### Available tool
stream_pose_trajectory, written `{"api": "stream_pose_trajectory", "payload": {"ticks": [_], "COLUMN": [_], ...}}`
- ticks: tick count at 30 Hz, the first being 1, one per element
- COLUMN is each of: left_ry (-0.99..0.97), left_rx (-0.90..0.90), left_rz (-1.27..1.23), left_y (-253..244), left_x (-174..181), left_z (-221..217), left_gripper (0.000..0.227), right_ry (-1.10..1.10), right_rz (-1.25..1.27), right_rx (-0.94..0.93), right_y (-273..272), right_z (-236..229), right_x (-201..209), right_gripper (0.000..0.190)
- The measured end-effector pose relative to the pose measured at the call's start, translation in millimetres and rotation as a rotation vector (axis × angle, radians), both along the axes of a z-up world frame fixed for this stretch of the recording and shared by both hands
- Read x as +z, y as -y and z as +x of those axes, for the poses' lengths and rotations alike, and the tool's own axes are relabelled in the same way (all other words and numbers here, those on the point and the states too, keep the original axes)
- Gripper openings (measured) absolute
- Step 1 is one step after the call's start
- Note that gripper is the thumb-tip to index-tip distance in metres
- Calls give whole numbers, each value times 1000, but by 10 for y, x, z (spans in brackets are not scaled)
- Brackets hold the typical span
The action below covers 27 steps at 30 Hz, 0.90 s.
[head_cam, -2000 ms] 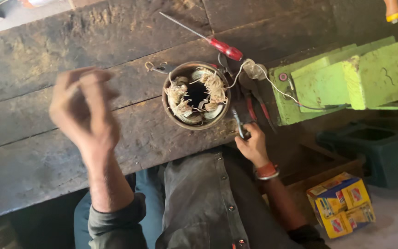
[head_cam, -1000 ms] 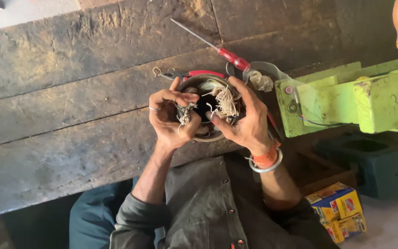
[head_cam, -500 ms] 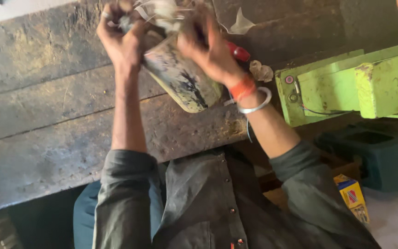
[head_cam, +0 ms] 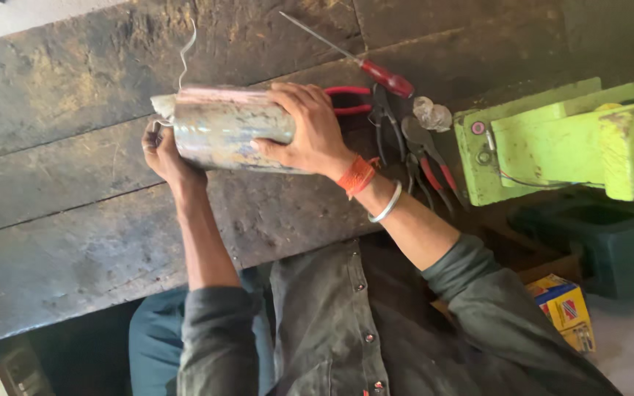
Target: The person uses pliers and hands to pull and organize a bundle of thin wires from a cylindrical metal housing. They repeatedly pull sections of wire, separate strands, and reposition the bundle within the housing on a wooden workbench.
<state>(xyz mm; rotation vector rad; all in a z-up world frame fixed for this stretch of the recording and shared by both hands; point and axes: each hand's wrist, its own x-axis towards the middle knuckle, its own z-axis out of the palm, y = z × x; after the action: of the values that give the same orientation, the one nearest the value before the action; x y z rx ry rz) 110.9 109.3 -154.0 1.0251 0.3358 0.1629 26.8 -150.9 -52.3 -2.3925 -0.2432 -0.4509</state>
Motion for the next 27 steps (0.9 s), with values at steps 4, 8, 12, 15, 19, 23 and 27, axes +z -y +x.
{"api": "stream_pose_trajectory", "payload": {"ticks": [4,8,12,15,19,23,27], "left_ry": [62,117,37,-8,-19,-92,-21], "left_rx": [96,114,8,-12,-109,-140,-184], "left_rz": [2,-45,125,139,151,265,265], "left_y": [-56,-12,-24,-18,58,412,938], "left_x": [-303,-340,-297,-221,-180,-194,-87], "left_z": [-139,-34,16,37,-123,-604,-1244], "left_gripper": [28,34,25,24,22,23,13], "right_ry": [48,-201,-475,-443,-616,-658,-506], "right_rz": [516,922,1105,1085,1141,1314,1394], "right_rx": [-193,-402,-189,-151,-153,-179,-488], "right_y": [-170,-241,-125,-123,-125,183,506], "right_z": [-283,-416,-455,-544,-1088,-1764,-2338], "right_x": [-117,-227,-319,-254,-198,-417,-714], "right_gripper": [63,60,47,46,47,42,39]}}
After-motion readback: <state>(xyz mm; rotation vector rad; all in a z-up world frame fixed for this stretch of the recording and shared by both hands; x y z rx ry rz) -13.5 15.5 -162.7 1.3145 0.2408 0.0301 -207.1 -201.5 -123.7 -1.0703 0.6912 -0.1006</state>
